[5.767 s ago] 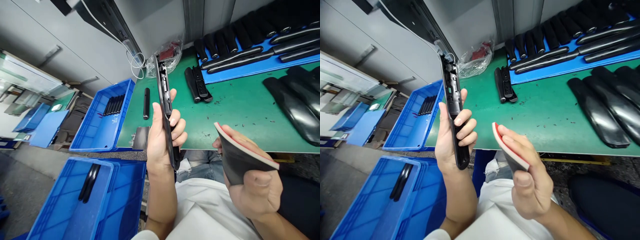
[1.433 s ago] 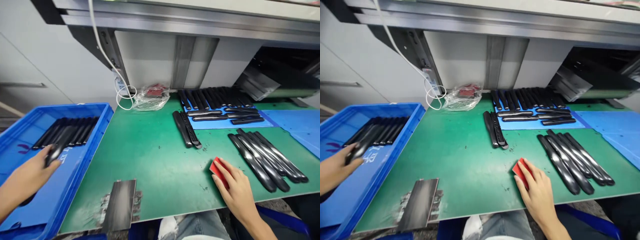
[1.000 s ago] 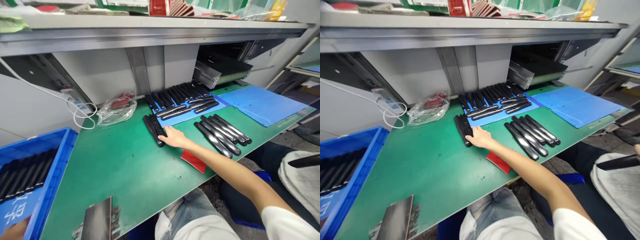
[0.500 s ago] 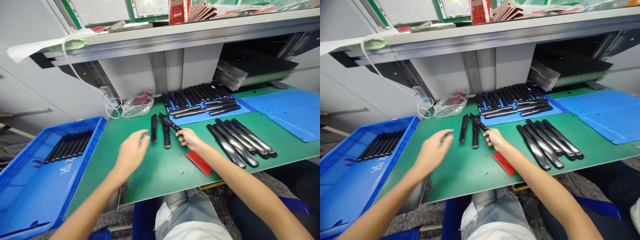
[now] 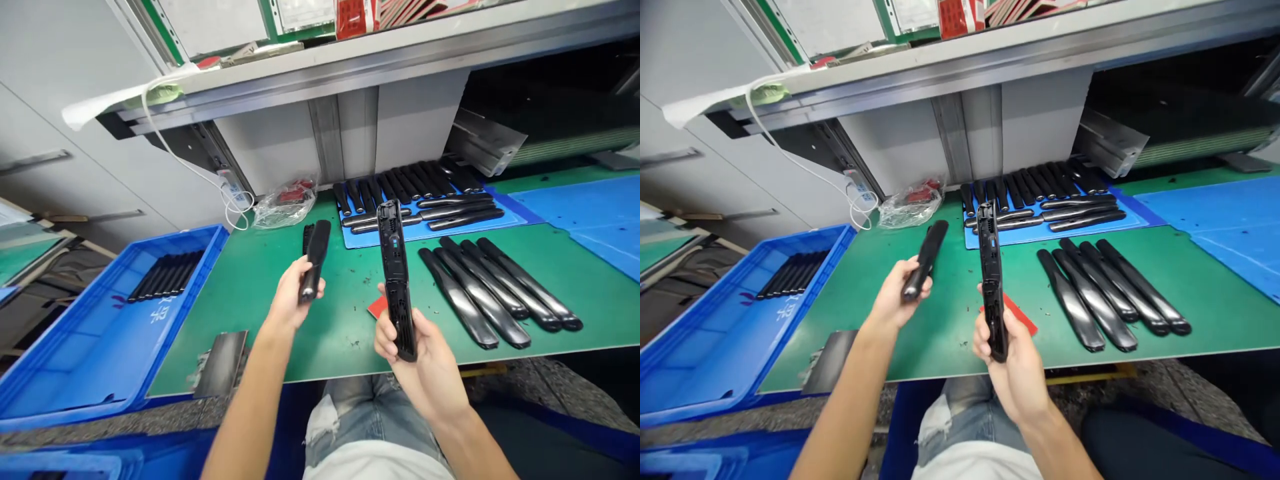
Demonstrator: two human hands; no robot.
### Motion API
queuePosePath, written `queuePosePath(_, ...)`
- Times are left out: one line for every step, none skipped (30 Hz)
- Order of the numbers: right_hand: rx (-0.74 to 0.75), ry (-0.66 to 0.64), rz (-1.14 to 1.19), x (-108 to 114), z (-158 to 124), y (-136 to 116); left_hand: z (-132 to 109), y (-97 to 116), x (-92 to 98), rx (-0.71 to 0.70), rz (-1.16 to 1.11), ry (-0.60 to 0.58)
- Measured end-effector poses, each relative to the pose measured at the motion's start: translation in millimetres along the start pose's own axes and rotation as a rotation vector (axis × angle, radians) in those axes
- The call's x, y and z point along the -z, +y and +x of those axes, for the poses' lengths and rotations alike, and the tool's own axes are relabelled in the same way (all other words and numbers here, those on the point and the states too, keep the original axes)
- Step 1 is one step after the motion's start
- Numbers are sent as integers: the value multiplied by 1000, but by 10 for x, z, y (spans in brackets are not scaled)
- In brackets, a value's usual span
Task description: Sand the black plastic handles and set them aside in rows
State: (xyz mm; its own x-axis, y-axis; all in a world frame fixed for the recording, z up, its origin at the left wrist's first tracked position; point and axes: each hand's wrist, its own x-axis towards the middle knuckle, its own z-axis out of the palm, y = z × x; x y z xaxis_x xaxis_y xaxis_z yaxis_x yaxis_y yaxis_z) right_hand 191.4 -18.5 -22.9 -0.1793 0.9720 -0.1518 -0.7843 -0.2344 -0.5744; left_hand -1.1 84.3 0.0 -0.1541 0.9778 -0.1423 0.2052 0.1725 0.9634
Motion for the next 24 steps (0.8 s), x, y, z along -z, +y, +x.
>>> queuePosePath(-42, -12, 58, -33, -1, 32, -192, 26, 27, 2, -133, 20)
queuePosePath(-82, -32, 115, -74, -4, 66, -380, 54, 35, 16, -308, 42)
queuePosePath(-121, -63, 171, -122, -9, 99, -550, 85, 28, 45, -512, 66)
queuePosePath(-164, -105, 226, -172, -18, 130, -695, 118, 9, 84, -727, 91)
queuePosePath(-205, -145, 274, -225, -30, 158, -808, 152, -16, 136, -921, 117)
queuePosePath(-240, -173, 305, -279, -43, 182, -891, 184, -42, 189, -1064, 154)
queuePosePath(-275, -183, 316, -333, -56, 201, -945, 211, -65, 235, -1137, 203)
queuePosePath(-304, -167, 312, -387, -67, 213, -977, 230, -82, 275, -1175, 252)
queuePosePath(-325, -126, 299, -441, -73, 221, -994, 240, -93, 309, -1194, 291)
queuePosePath(-336, -71, 286, -493, -74, 222, -1001, 238, -99, 338, -1202, 319)
queuePosePath(-340, -10, 278, -542, -68, 219, -1005, 225, -102, 357, -1202, 338)
queuePosePath(-335, 40, 277, -587, -56, 214, -1008, 204, -103, 363, -1200, 348)
queuePosePath(-323, 74, 281, -628, -38, 207, -1014, 177, -104, 364, -1195, 349)
queuePosePath(-309, 89, 284, -663, -17, 201, -1022, 146, -104, 358, -1189, 347)
queuePosePath(-295, 84, 285, -691, 5, 197, -1031, 116, -105, 347, -1182, 348)
queuePosePath(-279, 66, 288, -713, 24, 198, -1042, 88, -105, 337, -1176, 346)
queuePosePath(-263, 41, 294, -730, 40, 202, -1053, 66, -104, 332, -1172, 339)
queuePosePath(-251, 13, 302, -741, 51, 210, -1063, 49, -101, 332, -1170, 333)
queuePosePath(-246, -11, 310, -749, 57, 222, -1071, 38, -97, 332, -1168, 329)
queuePosePath(-243, -31, 314, -753, 60, 236, -1078, 33, -92, 329, -1167, 329)
queuePosePath(-243, -43, 313, -756, 59, 250, -1082, 32, -86, 323, -1164, 329)
queuePosePath(-247, -50, 307, -759, 58, 263, -1085, 34, -78, 315, -1161, 329)
queuePosePath(-251, -52, 300, -762, 57, 275, -1086, 39, -71, 309, -1158, 327)
queuePosePath(-255, -52, 295, -765, 57, 286, -1087, 43, -64, 304, -1156, 324)
